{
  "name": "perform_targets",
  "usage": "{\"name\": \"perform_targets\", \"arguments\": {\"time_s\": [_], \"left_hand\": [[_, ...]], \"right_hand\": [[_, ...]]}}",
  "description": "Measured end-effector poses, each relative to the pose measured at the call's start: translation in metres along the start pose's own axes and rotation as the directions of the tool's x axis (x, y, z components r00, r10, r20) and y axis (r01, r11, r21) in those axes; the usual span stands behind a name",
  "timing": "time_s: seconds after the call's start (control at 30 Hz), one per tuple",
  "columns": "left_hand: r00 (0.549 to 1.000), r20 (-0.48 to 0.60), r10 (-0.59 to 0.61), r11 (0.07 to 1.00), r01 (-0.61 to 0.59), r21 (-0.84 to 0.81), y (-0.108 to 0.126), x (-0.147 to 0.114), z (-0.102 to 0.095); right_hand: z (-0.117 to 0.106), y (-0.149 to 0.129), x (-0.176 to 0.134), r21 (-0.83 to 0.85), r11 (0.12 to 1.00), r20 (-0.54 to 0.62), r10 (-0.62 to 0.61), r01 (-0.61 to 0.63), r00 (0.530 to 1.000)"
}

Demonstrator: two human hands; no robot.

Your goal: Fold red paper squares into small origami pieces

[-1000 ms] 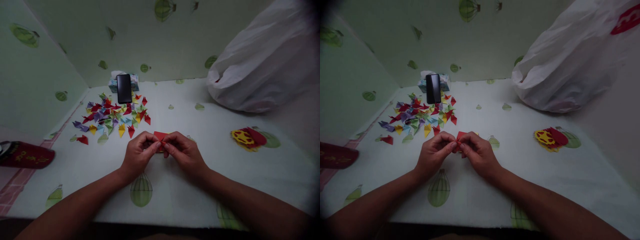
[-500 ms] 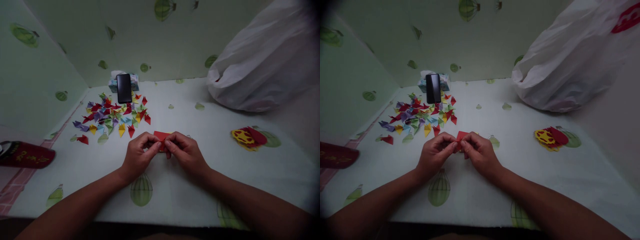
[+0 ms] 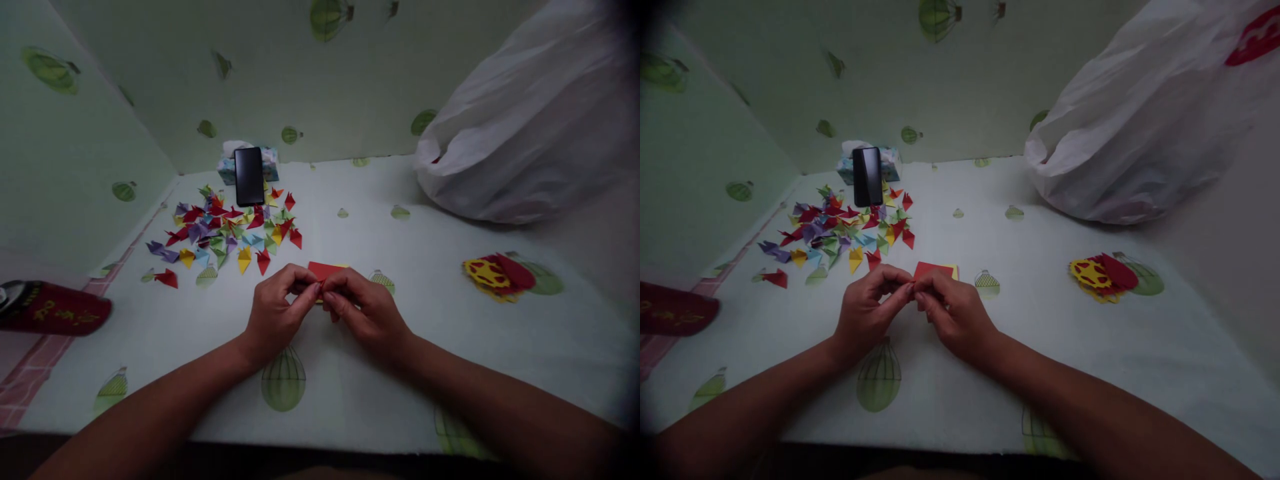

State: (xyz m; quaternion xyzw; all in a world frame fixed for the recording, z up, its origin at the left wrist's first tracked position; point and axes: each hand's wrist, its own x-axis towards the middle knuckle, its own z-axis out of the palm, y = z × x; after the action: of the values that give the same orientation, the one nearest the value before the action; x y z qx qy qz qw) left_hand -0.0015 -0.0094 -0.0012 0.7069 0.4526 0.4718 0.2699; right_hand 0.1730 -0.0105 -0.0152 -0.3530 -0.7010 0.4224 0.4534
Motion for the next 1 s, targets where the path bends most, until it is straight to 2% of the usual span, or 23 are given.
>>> {"name": "perform_targets", "arguments": {"time_s": [0.13,0.33,0.63,0.77,1.0], "left_hand": [[0.999,0.032,-0.043,0.995,0.046,-0.089,0.0001,-0.0019,-0.0004],[0.995,0.058,-0.083,0.972,0.094,-0.214,-0.0046,-0.0031,0.001],[0.999,0.018,0.032,0.993,-0.03,-0.112,-0.0043,-0.0022,0.0016],[0.996,0.048,0.074,0.997,-0.072,-0.025,-0.0021,-0.0003,0.0003],[0.992,0.056,0.11,0.993,-0.107,-0.058,-0.0008,-0.0001,0.0012]], "right_hand": [[0.0007,-0.0001,0.0029,0.122,0.99,-0.062,0.084,-0.076,0.995],[-0.001,-0.0002,0.0072,0.231,0.961,0.026,0.153,-0.154,0.988],[-0.0006,0.0004,0.0056,0.285,0.944,-0.004,0.172,-0.164,0.985],[0.0,-0.001,0.007,0.362,0.914,-0.011,0.202,-0.184,0.979],[0.0011,-0.0023,0.0051,0.382,0.904,-0.042,0.224,-0.192,0.974]]}}
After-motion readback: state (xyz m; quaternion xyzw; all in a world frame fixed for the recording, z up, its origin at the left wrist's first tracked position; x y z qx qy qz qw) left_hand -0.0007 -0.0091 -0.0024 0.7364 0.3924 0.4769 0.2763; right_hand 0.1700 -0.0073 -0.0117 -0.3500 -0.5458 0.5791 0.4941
